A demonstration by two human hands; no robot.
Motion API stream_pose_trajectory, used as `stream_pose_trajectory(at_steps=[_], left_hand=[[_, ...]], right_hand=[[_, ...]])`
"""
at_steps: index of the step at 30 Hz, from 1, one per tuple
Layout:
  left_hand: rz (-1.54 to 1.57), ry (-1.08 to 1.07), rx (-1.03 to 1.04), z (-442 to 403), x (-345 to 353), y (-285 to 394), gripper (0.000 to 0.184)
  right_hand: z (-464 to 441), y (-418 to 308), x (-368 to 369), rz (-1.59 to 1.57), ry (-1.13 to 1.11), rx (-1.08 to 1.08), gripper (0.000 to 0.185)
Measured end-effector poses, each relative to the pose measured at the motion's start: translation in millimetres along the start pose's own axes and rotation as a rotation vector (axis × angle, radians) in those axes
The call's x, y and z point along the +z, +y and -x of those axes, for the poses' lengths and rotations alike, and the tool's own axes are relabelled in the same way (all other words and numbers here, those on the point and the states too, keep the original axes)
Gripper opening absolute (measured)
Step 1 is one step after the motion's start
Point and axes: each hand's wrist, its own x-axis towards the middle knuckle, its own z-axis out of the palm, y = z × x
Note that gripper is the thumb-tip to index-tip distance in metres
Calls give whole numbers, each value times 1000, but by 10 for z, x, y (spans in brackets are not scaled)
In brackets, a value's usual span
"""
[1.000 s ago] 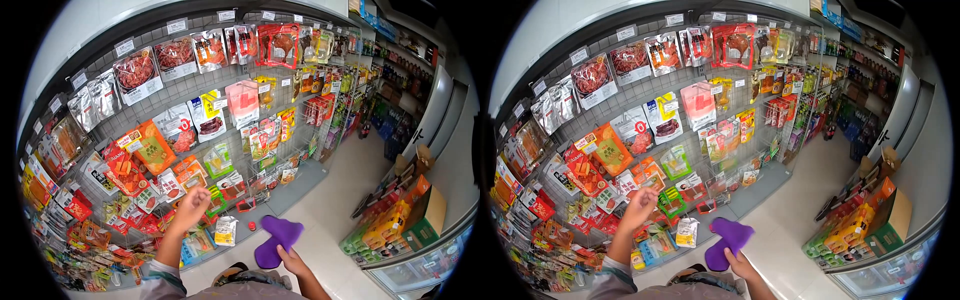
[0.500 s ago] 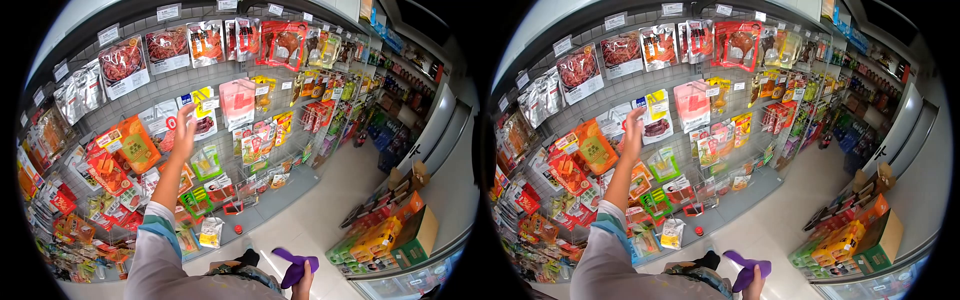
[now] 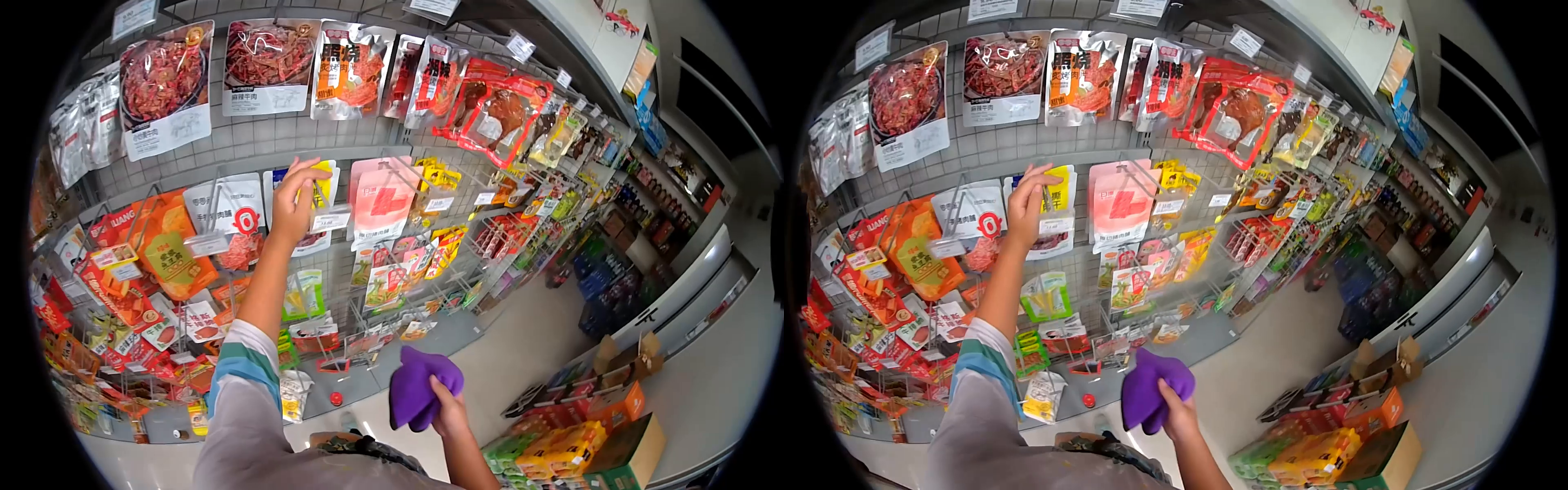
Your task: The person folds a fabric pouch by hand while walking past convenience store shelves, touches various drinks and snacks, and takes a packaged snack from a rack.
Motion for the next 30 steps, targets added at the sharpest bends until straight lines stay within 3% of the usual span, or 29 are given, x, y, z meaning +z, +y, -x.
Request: stream_pose_trajectory(at_steps=[6,12,16,22,23,28,30], left_hand=[[122,31,21,66,141,-192,28],[159,71,-24,88,211,-211,21],[174,115,-56,119,264,-213,17],[51,108,-60,136,211,-135,19],[31,116,-75,131,207,-112,31],[-30,103,-76,124,140,-44,22],[-88,67,-77,103,97,4,22]], right_hand=[[-943,-255,838,194,-144,-56,39],[-1674,-455,1713,20,-196,-94,44],[-1975,-516,2165,-244,-422,-2,52],[-2279,-544,2558,-274,-564,134,64],[-2326,-524,2593,-259,-592,149,63],[-2517,-437,2732,-125,-569,159,53],[-2610,-393,2774,-98,-610,149,58]])
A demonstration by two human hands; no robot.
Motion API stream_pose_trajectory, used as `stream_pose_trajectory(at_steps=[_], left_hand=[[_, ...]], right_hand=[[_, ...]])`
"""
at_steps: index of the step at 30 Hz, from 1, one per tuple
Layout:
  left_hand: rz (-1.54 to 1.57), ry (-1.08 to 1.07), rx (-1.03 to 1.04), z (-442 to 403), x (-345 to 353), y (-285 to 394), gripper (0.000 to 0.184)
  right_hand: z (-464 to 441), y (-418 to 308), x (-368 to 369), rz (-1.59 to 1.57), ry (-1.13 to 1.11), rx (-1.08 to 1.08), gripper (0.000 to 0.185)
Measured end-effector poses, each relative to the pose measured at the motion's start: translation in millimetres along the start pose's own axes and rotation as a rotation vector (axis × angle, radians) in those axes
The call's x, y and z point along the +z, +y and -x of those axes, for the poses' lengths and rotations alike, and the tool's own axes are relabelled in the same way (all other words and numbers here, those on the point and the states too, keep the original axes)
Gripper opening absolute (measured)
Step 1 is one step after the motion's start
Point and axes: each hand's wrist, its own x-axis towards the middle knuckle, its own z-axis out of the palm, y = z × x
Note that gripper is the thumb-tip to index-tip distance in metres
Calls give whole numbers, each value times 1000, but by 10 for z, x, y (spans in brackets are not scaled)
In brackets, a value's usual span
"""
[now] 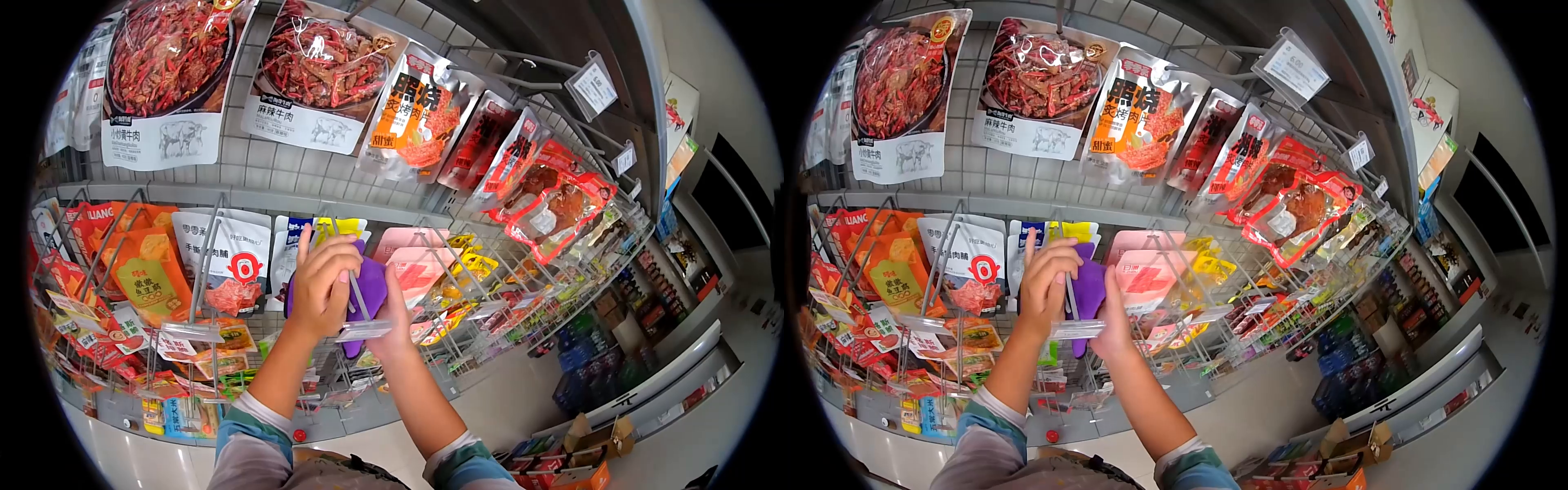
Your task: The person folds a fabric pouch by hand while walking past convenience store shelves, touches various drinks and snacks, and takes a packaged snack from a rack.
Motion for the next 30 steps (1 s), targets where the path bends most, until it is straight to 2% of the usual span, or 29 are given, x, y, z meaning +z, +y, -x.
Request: stream_pose_trajectory(at_steps=[5,9,13,16,17,18,19,20,21,24,26,28,30], left_hand=[[-40,-56,11,-37,-118,70,15],[-38,-103,16,-57,-172,95,13],[-8,-87,2,-38,-133,102,12],[-9,-78,19,-53,-111,103,12],[27,-88,20,-47,-97,72,12],[64,-100,19,-33,-81,48,12],[64,-105,17,-35,-62,35,12],[94,-110,9,-35,-50,21,13],[123,-114,0,-31,-41,11,13],[94,-135,42,-33,-33,-11,19],[86,-164,8,-45,-72,32,17],[88,-193,-5,-69,-96,52,16],[92,-217,-6,-63,-114,44,17]], right_hand=[[-394,229,-127,99,-111,-10,73],[-626,268,-81,274,-92,-11,71],[-766,325,-154,139,-185,31,71],[-1100,471,-459,147,-415,-77,53],[-1277,602,-559,142,-417,-80,53],[-1474,779,-636,139,-317,-68,46],[-1487,791,-537,136,-216,-53,45],[-1403,778,-522,131,-211,-50,45],[-1080,612,-211,387,-224,-375,40],[-1018,541,-234,618,-267,-641,33],[-1111,535,-315,314,-458,-303,22],[-1115,555,-267,331,-427,-343,20],[-1085,522,-233,514,-516,-519,20]])
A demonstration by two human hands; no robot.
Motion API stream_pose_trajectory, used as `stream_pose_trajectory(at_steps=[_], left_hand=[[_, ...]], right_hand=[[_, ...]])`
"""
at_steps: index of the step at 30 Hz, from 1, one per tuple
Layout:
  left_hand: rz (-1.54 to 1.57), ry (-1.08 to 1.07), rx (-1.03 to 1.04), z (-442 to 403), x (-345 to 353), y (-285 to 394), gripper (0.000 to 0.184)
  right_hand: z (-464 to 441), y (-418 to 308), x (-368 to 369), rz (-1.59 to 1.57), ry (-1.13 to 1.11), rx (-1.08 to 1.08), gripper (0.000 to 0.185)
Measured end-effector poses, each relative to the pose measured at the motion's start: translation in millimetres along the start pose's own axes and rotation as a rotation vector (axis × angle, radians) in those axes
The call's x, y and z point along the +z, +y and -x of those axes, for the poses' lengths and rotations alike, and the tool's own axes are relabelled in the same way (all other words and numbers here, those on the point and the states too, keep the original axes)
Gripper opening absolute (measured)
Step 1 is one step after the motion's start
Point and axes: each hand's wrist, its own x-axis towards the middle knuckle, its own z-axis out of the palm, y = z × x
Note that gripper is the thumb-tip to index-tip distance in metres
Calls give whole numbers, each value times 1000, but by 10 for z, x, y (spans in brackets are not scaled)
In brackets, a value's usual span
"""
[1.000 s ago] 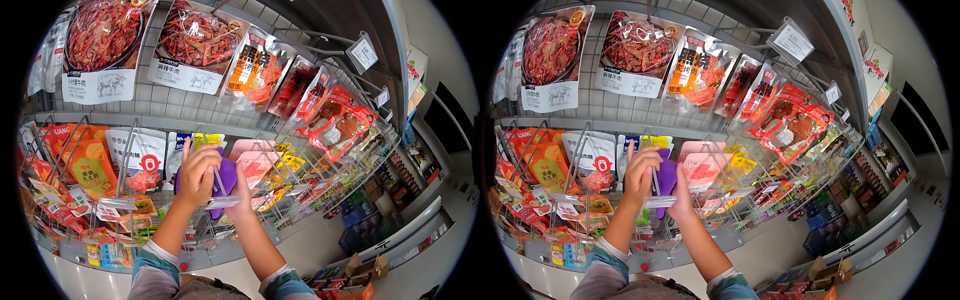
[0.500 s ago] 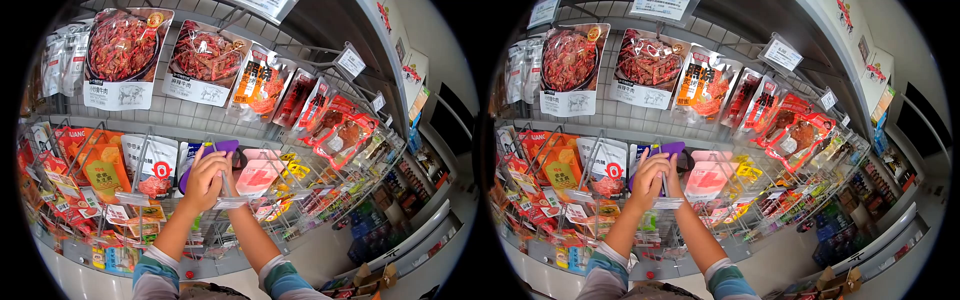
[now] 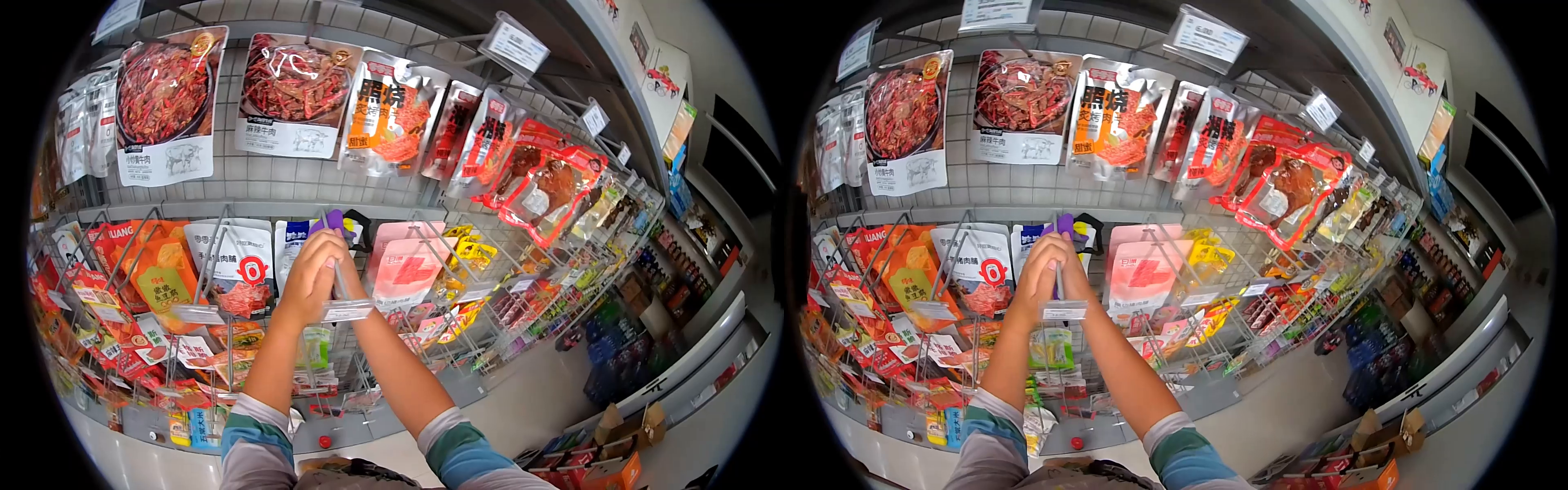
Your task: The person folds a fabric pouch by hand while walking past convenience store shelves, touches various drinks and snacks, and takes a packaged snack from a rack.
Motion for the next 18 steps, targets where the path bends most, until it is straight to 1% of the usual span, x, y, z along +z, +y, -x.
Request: stream_pose_trajectory(at_steps=[2,3,6,7,8,10,11,14,16,17,18], left_hand=[[-22,-1,0,4,-2,-15,18],[-38,-31,0,12,-13,-51,21],[9,-1,-15,46,32,-59,24],[-16,1,-23,68,38,-70,28],[-18,-2,-17,83,50,-118,28],[-43,39,70,83,73,-202,28],[-41,38,76,87,68,-239,28],[-25,29,109,71,74,-223,28],[-1,26,98,54,51,-152,26],[-10,38,93,63,53,-133,25],[-11,34,93,68,54,-129,25]], right_hand=[[33,-95,32,347,7,-59,20],[65,-120,125,24,128,54,20],[113,-93,83,-249,204,151,26],[99,-69,22,-454,164,301,30],[109,-30,-1,-537,129,342,32],[123,18,-31,-697,67,433,38],[164,63,-1,-405,70,239,36],[200,-96,102,-246,140,184,33],[251,-103,126,172,84,-73,38],[258,-124,88,127,31,-9,52],[278,-112,92,125,34,-10,52]])
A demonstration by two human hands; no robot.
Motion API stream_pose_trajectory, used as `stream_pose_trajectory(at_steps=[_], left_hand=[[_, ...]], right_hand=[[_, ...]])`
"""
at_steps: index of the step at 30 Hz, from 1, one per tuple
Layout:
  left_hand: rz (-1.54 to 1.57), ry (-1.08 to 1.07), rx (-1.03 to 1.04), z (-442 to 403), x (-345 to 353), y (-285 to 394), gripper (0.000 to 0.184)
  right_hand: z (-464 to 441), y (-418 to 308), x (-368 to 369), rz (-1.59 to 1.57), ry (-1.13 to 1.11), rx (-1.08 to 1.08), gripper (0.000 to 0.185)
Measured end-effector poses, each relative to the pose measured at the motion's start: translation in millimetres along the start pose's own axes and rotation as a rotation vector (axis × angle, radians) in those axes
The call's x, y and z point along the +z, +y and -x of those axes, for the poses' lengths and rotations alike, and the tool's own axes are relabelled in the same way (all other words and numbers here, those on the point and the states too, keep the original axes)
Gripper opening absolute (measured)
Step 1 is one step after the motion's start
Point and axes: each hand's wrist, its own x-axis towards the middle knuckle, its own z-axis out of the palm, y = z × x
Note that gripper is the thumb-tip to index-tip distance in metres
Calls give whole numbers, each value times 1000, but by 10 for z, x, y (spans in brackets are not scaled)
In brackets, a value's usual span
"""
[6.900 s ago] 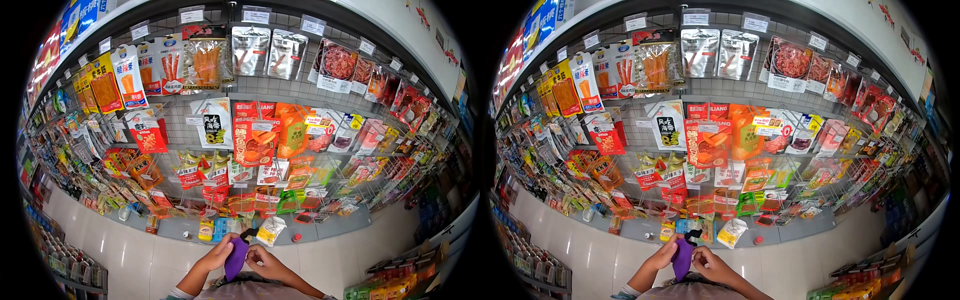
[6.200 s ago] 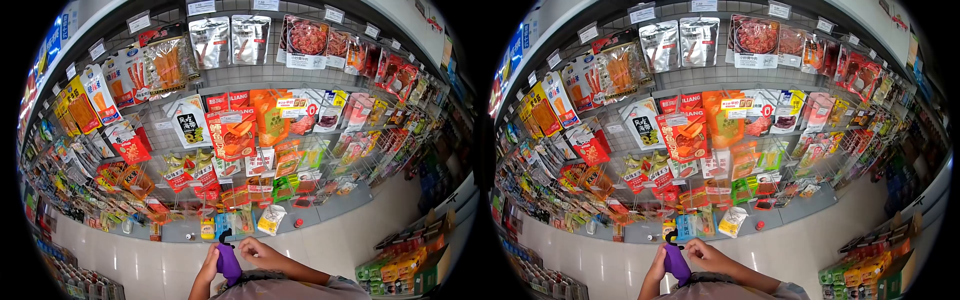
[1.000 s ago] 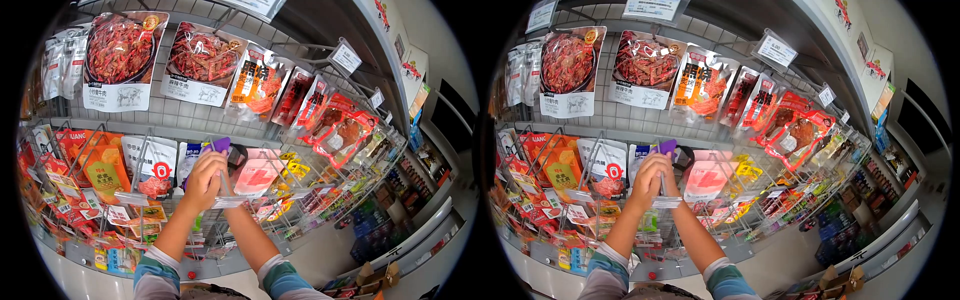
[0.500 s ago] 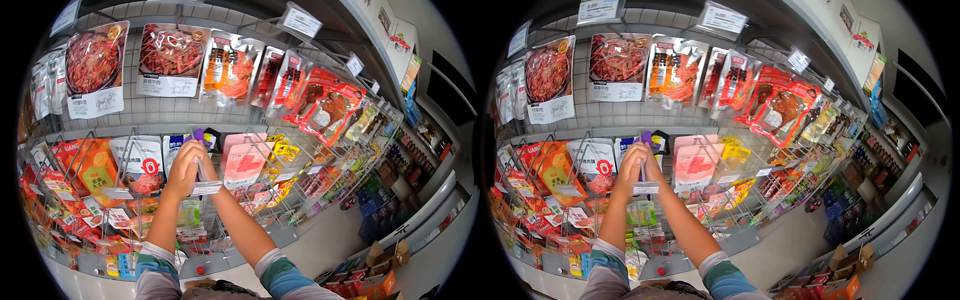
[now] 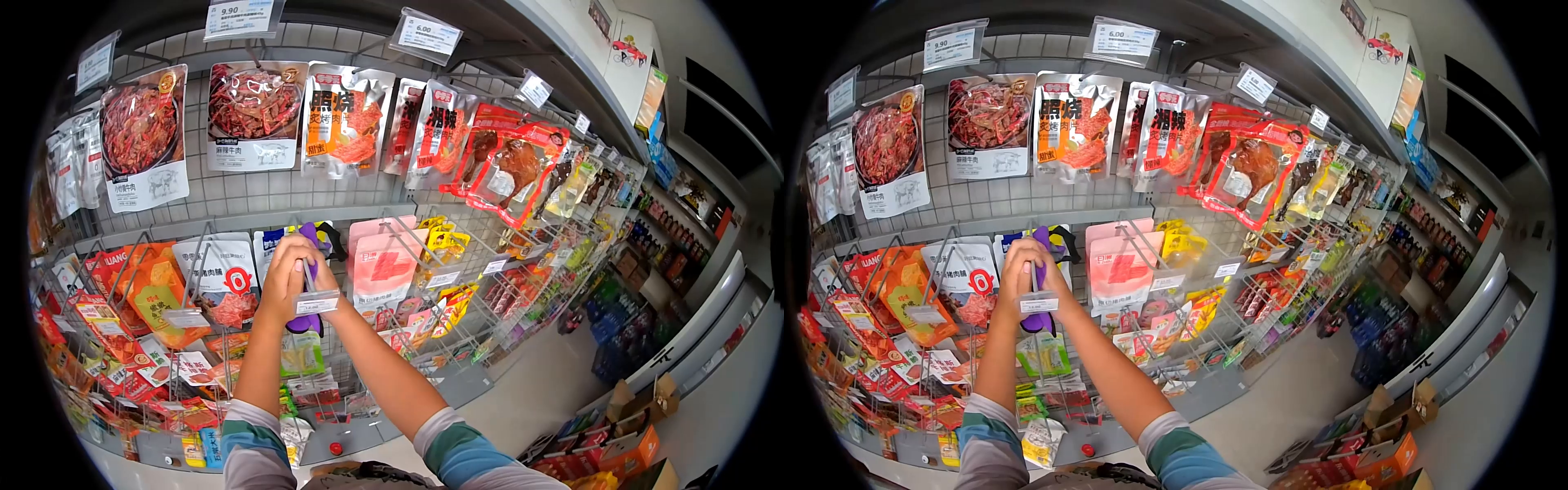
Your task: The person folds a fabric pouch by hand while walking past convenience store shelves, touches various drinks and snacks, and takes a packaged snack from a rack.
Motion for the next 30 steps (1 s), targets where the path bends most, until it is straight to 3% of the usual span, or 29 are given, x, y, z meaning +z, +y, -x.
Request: stream_pose_trajectory(at_steps=[2,3,4,12,16,18,22,25,28,30], left_hand=[[-17,10,27,-10,6,-7,24],[-5,9,14,-16,4,23,25],[0,4,19,-12,16,22,25],[-47,91,32,17,109,24,35],[-35,88,23,-6,101,78,36],[52,78,-4,3,85,35,34],[54,39,-35,-61,60,95,30],[86,23,-68,-70,62,80,28],[84,-29,-59,-95,23,81,27],[77,-40,-60,-105,14,91,26]], right_hand=[[53,8,4,54,-6,42,58],[92,-55,49,161,68,-64,44],[103,-123,61,165,75,-68,44],[234,-414,69,138,67,84,49],[282,-322,78,-4,85,186,43],[269,-37,48,-393,122,347,45],[333,135,59,-484,165,390,47],[354,162,79,-386,162,266,47],[327,7,132,-497,209,304,50],[340,-182,135,-608,216,450,53]])
